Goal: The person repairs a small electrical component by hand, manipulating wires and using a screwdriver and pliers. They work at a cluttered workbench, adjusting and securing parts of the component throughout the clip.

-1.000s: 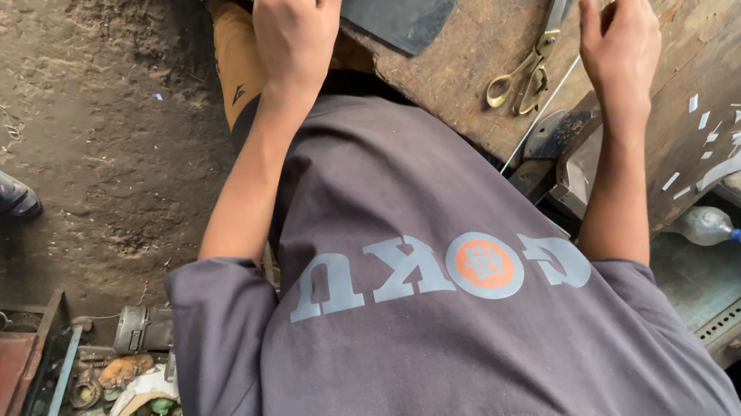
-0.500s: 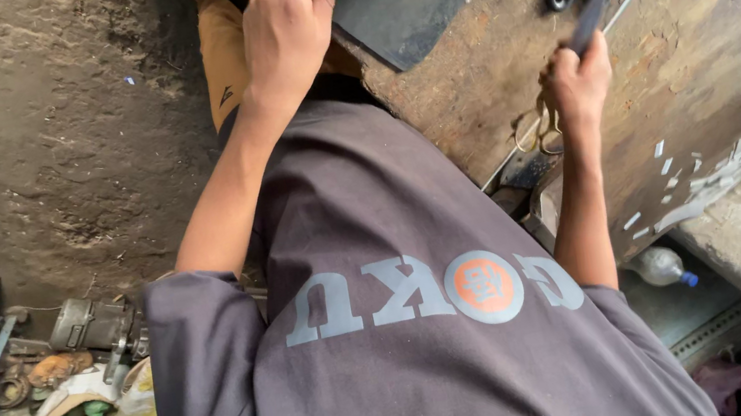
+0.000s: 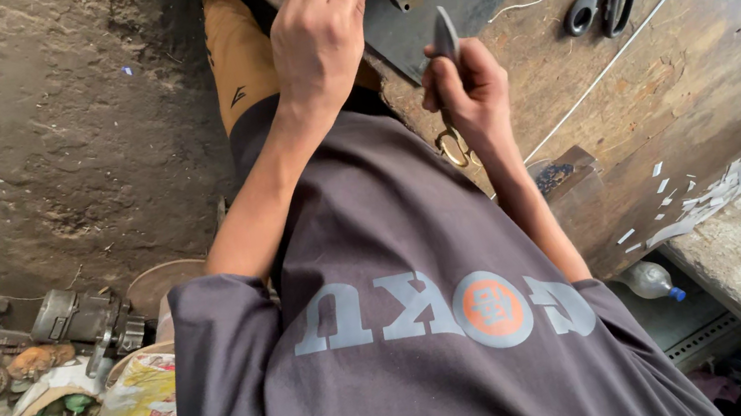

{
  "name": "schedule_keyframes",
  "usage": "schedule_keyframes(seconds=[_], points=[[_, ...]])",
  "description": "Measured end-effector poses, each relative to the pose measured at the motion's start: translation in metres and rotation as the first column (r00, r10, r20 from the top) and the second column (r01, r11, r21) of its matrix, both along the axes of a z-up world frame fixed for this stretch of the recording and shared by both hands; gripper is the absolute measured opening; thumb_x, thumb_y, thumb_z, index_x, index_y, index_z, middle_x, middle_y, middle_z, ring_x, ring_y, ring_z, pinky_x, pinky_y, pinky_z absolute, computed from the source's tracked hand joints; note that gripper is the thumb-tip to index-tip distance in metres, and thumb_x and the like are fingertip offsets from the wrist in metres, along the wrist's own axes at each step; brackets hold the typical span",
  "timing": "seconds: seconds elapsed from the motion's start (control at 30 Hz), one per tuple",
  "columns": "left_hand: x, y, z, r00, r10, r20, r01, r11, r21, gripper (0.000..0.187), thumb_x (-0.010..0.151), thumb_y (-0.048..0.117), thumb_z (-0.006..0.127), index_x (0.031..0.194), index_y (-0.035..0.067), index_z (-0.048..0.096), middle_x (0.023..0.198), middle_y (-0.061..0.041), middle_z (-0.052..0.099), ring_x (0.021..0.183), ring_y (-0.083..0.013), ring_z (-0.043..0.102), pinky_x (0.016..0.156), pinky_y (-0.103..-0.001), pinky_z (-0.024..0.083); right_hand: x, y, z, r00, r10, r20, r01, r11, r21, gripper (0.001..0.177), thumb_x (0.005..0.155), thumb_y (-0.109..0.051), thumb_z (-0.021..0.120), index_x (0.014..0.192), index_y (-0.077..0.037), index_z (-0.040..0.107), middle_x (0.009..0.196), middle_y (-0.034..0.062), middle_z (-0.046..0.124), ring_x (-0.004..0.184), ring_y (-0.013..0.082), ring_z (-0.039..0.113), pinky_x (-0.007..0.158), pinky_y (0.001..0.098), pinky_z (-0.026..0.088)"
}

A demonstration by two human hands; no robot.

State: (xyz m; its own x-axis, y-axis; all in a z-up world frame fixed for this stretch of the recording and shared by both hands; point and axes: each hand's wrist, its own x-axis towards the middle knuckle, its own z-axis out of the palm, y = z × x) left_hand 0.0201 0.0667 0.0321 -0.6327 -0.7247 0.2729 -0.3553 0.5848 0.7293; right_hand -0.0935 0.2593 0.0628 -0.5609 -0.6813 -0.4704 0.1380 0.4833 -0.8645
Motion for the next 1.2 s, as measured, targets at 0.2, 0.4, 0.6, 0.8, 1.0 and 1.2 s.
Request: schedule_keyframes(seconds=[0.2, 0.4, 0.6, 0.8, 1.0, 1.2], points=[[-0.001, -0.013, -0.016, 0.973, -0.068, -0.219, 0.17, 0.856, 0.488, 0.014, 0.109, 0.018, 0.061, 0.102, 0.006, 0.063, 0.089, -0.006, 0.07, 0.078, -0.0243, 0.07, 0.069, -0.036, 0.054, 0.022, -0.049, -0.003, 0.923, 0.109, -0.369, -0.074, 0.991, 0.107, 0.02, 0.105, -0.007, 0.067, 0.124, 0.001, 0.067, 0.091, 0.0041, 0.071, 0.075, 0.0085, 0.07, 0.067, 0.0234, 0.057], [-0.003, -0.017, -0.034, 0.951, -0.132, -0.278, 0.29, 0.687, 0.666, 0.028, 0.113, 0.026, 0.052, 0.099, 0.004, 0.062, 0.085, -0.003, 0.072, 0.072, -0.0147, 0.069, 0.067, -0.032, 0.056, 0.02, -0.06, 0.006, 0.83, 0.111, -0.547, -0.027, 0.987, 0.16, 0.012, 0.103, -0.01, 0.076, 0.109, -0.002, 0.069, 0.086, 0.0071, 0.072, 0.074, 0.0102, 0.071, 0.064, 0.0267, 0.055], [-0.003, -0.018, -0.051, 0.961, -0.167, -0.222, 0.275, 0.453, 0.848, 0.036, 0.111, 0.032, 0.051, 0.096, 0.002, 0.064, 0.077, -0.002, 0.068, 0.066, -0.0086, 0.061, 0.062, -0.029, 0.053, 0.036, -0.072, 0.012, 0.744, 0.117, -0.658, 0.006, 0.983, 0.182, 0.014, 0.101, -0.01, 0.076, 0.105, -0.001, 0.066, 0.085, 0.0161, 0.069, 0.071, 0.0276, 0.068, 0.065, 0.038, 0.053], [-0.001, -0.019, -0.058, 0.938, -0.196, -0.285, 0.346, 0.508, 0.789, 0.034, 0.112, 0.031, 0.052, 0.098, 0.002, 0.063, 0.084, -0.002, 0.072, 0.071, -0.0085, 0.062, 0.066, -0.027, 0.054, 0.045, -0.085, 0.008, 0.691, 0.139, -0.71, 0.014, 0.979, 0.205, 0.012, 0.102, -0.008, 0.071, 0.108, -0.002, 0.062, 0.092, 0.0197, 0.066, 0.082, 0.0398, 0.067, 0.07, 0.0458, 0.052], [0.001, -0.024, -0.056, 0.92, -0.207, -0.334, 0.393, 0.491, 0.778, 0.029, 0.111, 0.026, 0.054, 0.099, 0.002, 0.063, 0.085, -0.001, 0.07, 0.073, -0.0076, 0.059, 0.068, -0.026, 0.052, 0.056, -0.095, 0.003, 0.683, 0.097, -0.724, 0.078, 0.976, 0.204, 0.01, 0.102, -0.004, 0.067, 0.109, -0.001, 0.061, 0.095, 0.0191, 0.066, 0.087, 0.0398, 0.066, 0.073, 0.0469, 0.053], [0.0, -0.028, -0.056, 0.909, -0.232, -0.346, 0.416, 0.448, 0.792, 0.026, 0.111, 0.024, 0.055, 0.1, 0.002, 0.063, 0.085, -0.001, 0.069, 0.075, -0.0068, 0.057, 0.069, -0.025, 0.052, 0.065, -0.101, 0.0, 0.659, 0.076, -0.749, 0.138, 0.966, 0.219, 0.011, 0.102, -0.004, 0.066, 0.109, 0.0, 0.059, 0.098, 0.0192, 0.065, 0.087, 0.0406, 0.066, 0.072, 0.0468, 0.053]])
